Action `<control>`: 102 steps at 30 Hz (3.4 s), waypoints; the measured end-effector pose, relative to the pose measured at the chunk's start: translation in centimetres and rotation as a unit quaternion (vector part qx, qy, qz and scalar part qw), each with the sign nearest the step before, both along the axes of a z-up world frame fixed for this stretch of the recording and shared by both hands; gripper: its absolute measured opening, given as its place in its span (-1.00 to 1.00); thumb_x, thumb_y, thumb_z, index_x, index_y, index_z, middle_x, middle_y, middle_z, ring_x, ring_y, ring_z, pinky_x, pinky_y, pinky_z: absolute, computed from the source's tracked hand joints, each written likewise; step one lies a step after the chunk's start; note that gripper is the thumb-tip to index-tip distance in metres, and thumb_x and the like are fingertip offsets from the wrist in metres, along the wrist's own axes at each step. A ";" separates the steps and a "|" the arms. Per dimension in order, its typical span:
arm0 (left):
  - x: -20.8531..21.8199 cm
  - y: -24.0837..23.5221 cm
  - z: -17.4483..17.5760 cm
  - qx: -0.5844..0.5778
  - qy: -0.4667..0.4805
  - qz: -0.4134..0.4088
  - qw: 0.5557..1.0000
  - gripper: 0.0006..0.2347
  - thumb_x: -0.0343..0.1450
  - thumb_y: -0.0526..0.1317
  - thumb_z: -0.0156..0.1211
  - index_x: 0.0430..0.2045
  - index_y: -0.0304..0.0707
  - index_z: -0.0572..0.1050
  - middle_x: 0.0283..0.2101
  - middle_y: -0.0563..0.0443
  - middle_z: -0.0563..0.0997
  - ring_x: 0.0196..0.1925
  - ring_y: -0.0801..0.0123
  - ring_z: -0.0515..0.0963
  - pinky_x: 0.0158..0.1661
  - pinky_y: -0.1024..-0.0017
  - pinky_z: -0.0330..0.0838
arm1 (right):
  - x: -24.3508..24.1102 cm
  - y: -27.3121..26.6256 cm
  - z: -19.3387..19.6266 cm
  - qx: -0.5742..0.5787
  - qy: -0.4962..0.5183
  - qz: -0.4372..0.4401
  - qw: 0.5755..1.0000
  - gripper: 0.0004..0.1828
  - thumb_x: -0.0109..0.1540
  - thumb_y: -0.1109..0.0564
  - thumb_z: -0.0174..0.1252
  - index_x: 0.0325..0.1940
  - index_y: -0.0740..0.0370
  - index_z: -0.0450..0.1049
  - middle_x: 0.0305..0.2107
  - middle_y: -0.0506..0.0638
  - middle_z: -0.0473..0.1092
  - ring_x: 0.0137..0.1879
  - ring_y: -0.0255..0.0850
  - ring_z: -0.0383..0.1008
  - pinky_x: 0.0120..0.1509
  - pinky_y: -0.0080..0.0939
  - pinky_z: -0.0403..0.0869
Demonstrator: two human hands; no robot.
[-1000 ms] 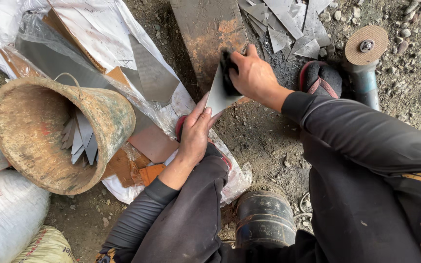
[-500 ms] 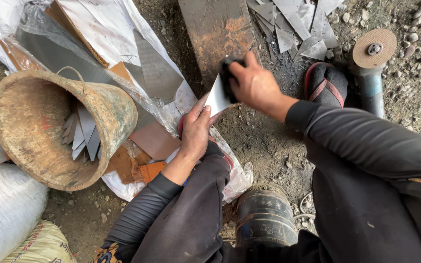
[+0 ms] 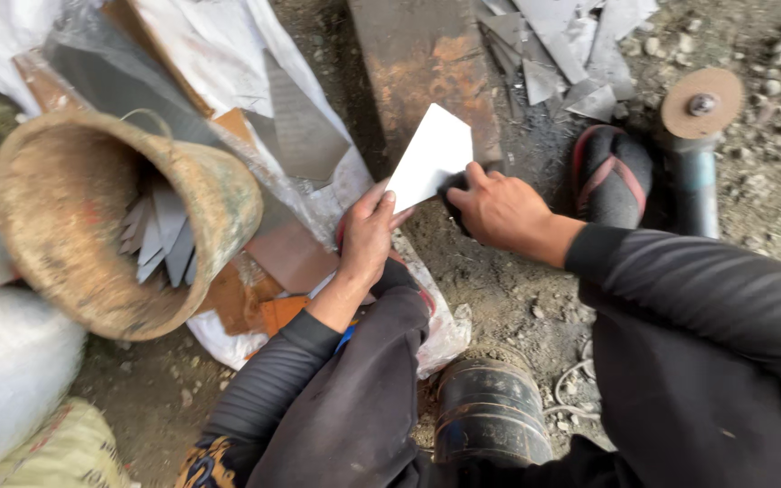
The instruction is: The person sits on the ground and smooths the edges of small triangular tile pieces using a sanding block against a wooden board. They handle the tiles one at a time, sanding each edge before placing the finished pieces into a bucket.
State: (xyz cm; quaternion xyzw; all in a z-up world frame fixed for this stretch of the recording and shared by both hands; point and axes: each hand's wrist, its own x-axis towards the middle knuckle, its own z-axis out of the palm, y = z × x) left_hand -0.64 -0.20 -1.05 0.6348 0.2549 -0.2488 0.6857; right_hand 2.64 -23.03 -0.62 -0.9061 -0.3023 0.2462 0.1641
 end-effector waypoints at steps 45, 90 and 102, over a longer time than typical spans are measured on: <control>13.0 13.6 -11.3 0.611 -0.125 -0.186 0.759 -0.45 0.44 -0.05 0.27 0.16 -0.58 0.31 0.14 -0.37 0.42 0.21 -0.09 0.40 0.20 0.12 0.31 | -0.4 -2.9 -0.1 -0.038 0.105 0.011 0.994 -0.60 0.22 -0.10 0.18 0.03 0.14 0.43 -0.17 0.26 0.36 -0.28 0.16 0.60 -0.17 0.07 0.60; 1.5 1.3 1.4 -0.060 -0.092 0.098 0.989 -0.75 0.51 -0.26 0.05 -0.06 -0.54 0.45 -0.07 -0.26 0.63 -0.01 0.08 0.71 0.01 0.23 0.63 | 2.0 -3.2 1.7 0.038 0.115 -0.198 0.973 -0.62 0.27 0.01 0.19 0.11 0.22 0.42 -0.12 0.24 0.29 -0.23 0.22 0.54 -0.04 0.15 0.55; 0.4 3.2 3.2 -0.110 -0.083 0.140 0.981 -0.70 0.57 -0.19 0.06 -0.11 -0.64 0.44 -0.02 -0.36 0.60 0.10 -0.11 0.67 0.07 0.12 0.59 | 3.6 -4.6 2.8 0.068 0.031 -0.278 0.958 -0.69 0.27 0.03 0.22 0.03 0.23 0.51 -0.10 0.26 0.32 -0.20 0.24 0.53 -0.03 0.16 0.52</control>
